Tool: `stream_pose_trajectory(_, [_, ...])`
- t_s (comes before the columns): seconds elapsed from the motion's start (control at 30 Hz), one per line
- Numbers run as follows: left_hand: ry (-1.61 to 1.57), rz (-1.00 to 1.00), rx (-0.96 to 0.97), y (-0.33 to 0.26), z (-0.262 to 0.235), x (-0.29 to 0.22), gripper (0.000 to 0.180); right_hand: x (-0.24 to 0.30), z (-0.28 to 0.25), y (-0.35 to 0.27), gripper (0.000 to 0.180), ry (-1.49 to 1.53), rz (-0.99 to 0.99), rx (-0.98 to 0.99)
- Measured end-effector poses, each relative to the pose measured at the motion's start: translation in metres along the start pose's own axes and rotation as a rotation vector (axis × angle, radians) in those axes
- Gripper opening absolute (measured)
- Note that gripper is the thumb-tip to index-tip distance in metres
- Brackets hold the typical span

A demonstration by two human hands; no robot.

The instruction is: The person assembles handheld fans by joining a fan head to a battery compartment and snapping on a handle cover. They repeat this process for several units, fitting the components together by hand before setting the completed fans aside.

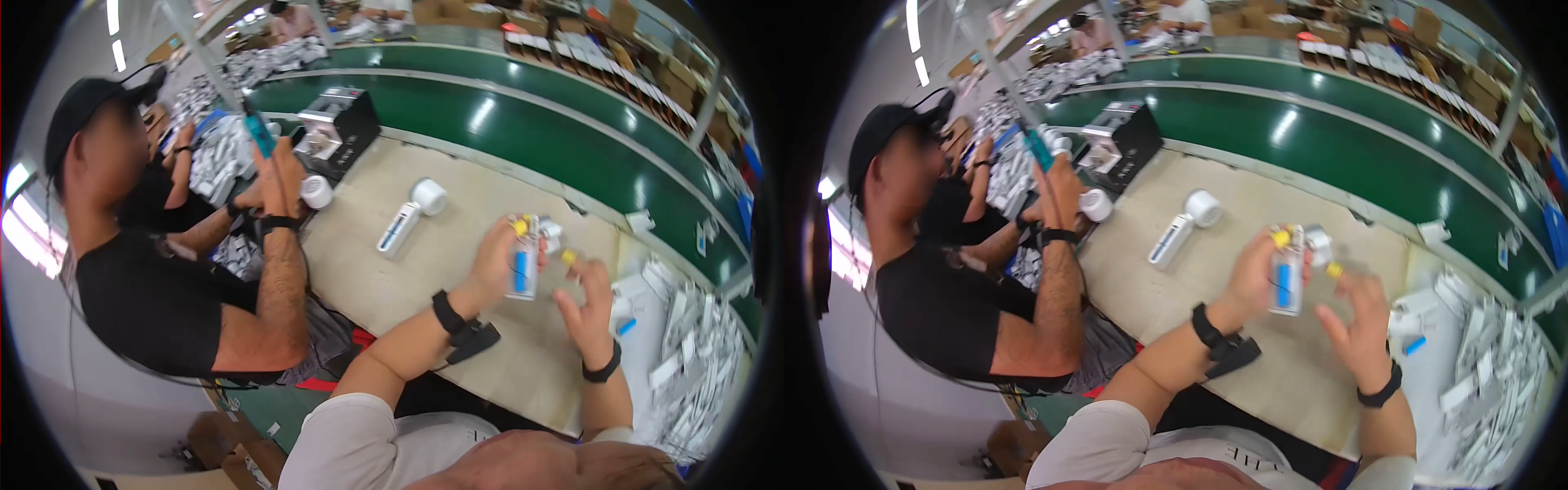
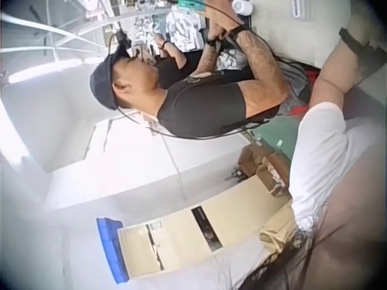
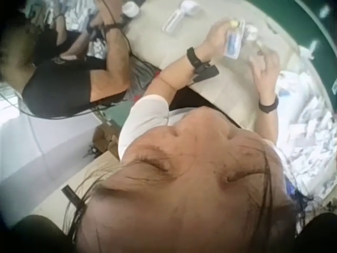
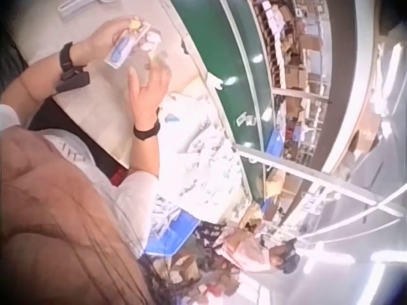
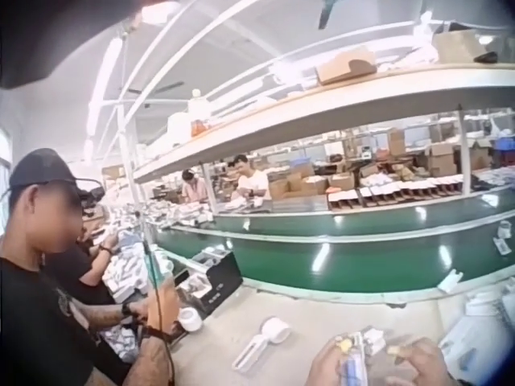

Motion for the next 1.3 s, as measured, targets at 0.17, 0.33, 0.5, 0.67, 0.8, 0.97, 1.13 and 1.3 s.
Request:
stream_pose_trajectory(0.17, [-0.145, -0.208, 0.133, -0.006, -0.002, -0.009, 0.028, -0.014, -0.01, 0.017, 0.075, 0.456, 0.045, -0.198])
stream_pose_trajectory(0.33, [-0.133, -0.155, 0.253, -0.01, 0.012, -0.011, 0.03, -0.018, 0.001, 0.012, 0.082, 1.139, 0.394, 0.041])
stream_pose_trajectory(0.5, [0.35, -0.217, 0.107, 0.002, -0.001, -0.005, 0.025, -0.02, -0.033, 0.013, 0.057, 0.048, -0.253, -0.225])
stream_pose_trajectory(0.67, [0.397, -0.324, 0.238, -0.003, 0.013, 0.002, 0.02, -0.02, -0.045, 0.014, 0.054, -0.163, -0.422, -0.262])
stream_pose_trajectory(0.8, [0.535, -0.334, 0.192, -0.002, 0.013, 0.004, 0.017, -0.026, -0.041, 0.012, 0.052, -0.306, -0.402, -0.278])
stream_pose_trajectory(0.97, [0.604, -0.295, 0.172, -0.007, 0.011, 0.005, 0.014, -0.022, -0.038, 0.008, 0.051, -0.403, -0.323, -0.253])
stream_pose_trajectory(1.13, [0.905, -0.101, 0.169, -0.006, 0.01, -0.001, 0.015, -0.015, -0.039, 0.013, 0.058, -0.037, -0.152, -0.145])
stream_pose_trajectory(1.3, [0.985, -0.076, 0.243, -0.003, 0.011, 0.004, 0.018, -0.013, -0.035, 0.009, 0.05, 0.809, 0.113, -0.143])
Point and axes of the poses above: each hand's wrist, its own y-axis towards the middle knuckle, its own z-axis out of the palm, x = y × z, the point moved 4 cm from there along y, towards the middle knuckle, and after that the axes turned 15 degrees about y, right-handed, at the moved point
